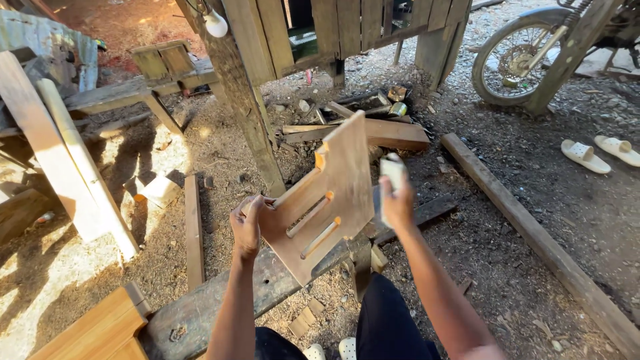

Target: The person sands a wooden piece with a handle using a sanding block. They hold the wood with one hand and rub the sanding block over the surface and edges with the other hand, occasionally turning the piece to reach different areas.

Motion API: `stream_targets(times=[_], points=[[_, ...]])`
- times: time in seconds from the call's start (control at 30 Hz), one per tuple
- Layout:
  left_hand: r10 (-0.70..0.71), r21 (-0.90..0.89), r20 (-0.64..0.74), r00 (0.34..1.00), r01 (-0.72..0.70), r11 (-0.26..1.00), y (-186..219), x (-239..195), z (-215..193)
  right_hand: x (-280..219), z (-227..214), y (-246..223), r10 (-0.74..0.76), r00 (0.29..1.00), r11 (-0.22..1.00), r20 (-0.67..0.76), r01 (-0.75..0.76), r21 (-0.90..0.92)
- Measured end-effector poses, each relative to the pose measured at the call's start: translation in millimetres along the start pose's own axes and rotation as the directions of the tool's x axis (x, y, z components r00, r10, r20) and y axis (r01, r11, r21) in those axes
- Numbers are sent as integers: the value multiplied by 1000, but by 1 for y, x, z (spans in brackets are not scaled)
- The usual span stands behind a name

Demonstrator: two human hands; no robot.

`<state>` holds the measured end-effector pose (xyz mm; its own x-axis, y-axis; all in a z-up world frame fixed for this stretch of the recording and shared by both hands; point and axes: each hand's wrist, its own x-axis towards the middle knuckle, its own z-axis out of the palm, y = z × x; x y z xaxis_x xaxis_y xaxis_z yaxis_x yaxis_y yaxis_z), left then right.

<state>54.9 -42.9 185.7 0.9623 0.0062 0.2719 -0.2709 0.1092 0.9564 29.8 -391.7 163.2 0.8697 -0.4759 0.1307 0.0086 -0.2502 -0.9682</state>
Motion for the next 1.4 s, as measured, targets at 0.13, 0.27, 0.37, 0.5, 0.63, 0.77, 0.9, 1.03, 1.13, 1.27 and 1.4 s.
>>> stream_targets(times=[0.13,0.27,0.37,0.5,0.63,0.77,0.9,1.03,1.13,1.27,1.4], points=[[109,-77,-162,981,-123,989,-28,-4,-11,-43,56,-29,-642,762,751,84,647,-129],[124,-87,-290,949,-155,984,-22,-11,-9,-41,72,-77,-751,609,551,257,791,-266],[103,-24,-319,942,-116,993,-17,-6,5,-37,74,-94,-729,583,529,358,812,-247],[145,21,-198,970,-144,989,-6,14,27,-15,81,-62,-683,625,524,378,780,-343],[154,-56,-19,988,-154,986,8,25,22,-27,88,-59,-753,622,502,213,754,-423],[184,11,93,979,-186,983,14,23,7,-66,117,-60,-601,768,611,222,620,-492],[89,-48,57,994,-87,995,-2,9,-3,-119,145,-70,-640,697,490,323,694,-527],[286,132,-175,942,-265,955,2,-17,-11,-137,159,-58,-683,588,405,432,798,-447],[265,5,-134,955,-266,964,4,-29,-2,-121,119,-80,-454,817,614,356,576,-540],[267,-112,-157,951,-285,952,-6,-28,0,-70,103,-61,-489,805,561,336,585,-585],[260,-126,-167,951,-282,951,-5,-20,-5,-111,132,-70,-653,707,499,271,671,-548]])
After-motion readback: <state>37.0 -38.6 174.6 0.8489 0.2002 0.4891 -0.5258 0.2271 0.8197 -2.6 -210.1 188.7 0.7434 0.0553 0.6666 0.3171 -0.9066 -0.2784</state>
